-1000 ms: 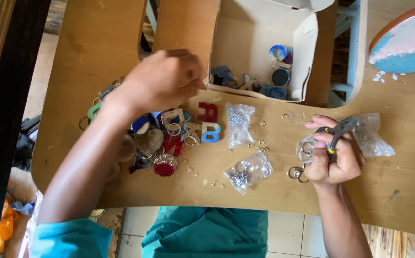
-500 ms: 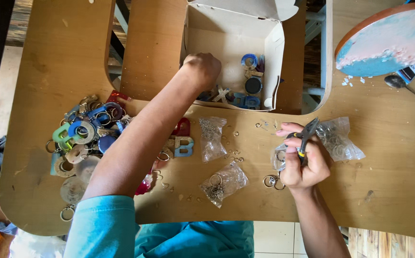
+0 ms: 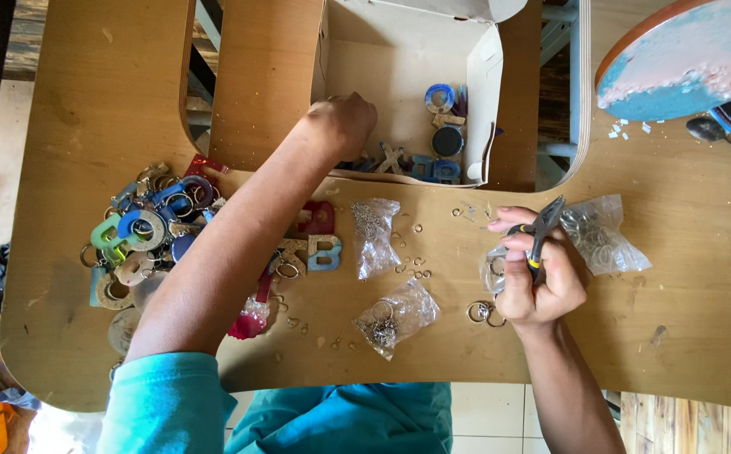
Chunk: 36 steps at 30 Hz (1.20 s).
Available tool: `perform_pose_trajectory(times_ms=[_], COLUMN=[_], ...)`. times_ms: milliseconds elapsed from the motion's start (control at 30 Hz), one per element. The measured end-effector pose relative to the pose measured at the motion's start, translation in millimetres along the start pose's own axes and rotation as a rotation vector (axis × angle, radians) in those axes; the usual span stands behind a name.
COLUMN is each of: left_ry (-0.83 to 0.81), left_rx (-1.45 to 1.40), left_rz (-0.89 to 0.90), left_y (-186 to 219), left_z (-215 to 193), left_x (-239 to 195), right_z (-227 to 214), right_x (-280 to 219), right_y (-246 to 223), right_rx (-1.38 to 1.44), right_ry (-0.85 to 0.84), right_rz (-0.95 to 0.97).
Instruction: The person attaches metal rings and small hardware to various charms, using a pair of pliers to open and close the metal loops.
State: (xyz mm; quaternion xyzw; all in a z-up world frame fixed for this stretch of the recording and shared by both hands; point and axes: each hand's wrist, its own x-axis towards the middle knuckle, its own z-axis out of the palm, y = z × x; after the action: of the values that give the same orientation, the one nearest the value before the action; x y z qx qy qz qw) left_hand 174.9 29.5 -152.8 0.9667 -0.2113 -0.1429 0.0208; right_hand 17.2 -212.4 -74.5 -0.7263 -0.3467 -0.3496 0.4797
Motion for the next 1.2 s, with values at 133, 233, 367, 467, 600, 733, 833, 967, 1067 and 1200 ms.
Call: perform_pose_trajectory(times_ms=[133,233,367,467,600,733,833,967,1067,1200], left_ry=[0.237,0.238,-0.207,-0.166,0.056,0.061,0.168,0.337,0.090,0.177], left_rx=[0.199,0.142,0.023,-0.002,0.081,-0.060,-0.177,-0.421,-0.671,-0.668], left_rz=[0.018,0.044,-0.135,-0.132,-0.048,-0.047,0.114,0.338,0.320,0.500], left_y=[3.7,9.8,16.1,15.0,6.2,24.6,45.8,90.0,109.6,126.7], left_z=[16.7,-0.3,-23.0,-28.3,-7.2,-44.3,-59.9,-83.6,-88.2,-87.0], left_x=[-6.9,-13.9,-19.3,-23.0,-16.8,-39.4,-57.6,-80.2,-85.6,-86.9], right_z=[-4.4,-8.5,-8.3,-8.8,-20.1,-20.8,-24.7,-30.8,-33.1,-35.0], right_x=[-1.3,0.8,4.5,6.7,5.3,9.1,9.8,8.4,7.1,6.1], right_y=[3.2,-0.5,-6.7,-5.6,13.3,11.8,14.1,20.4,24.0,25.0], right_rx=[0.011,-0.007,-0.129,-0.131,-0.024,-0.025,-0.046,-0.066,-0.076,-0.109], right_ry=[0.034,0.065,0.163,0.186,0.148,0.175,0.199,0.227,0.239,0.261], right_rz=[-0.034,-0.023,0.135,0.148,-0.054,-0.035,-0.028,-0.028,-0.016,0.040])
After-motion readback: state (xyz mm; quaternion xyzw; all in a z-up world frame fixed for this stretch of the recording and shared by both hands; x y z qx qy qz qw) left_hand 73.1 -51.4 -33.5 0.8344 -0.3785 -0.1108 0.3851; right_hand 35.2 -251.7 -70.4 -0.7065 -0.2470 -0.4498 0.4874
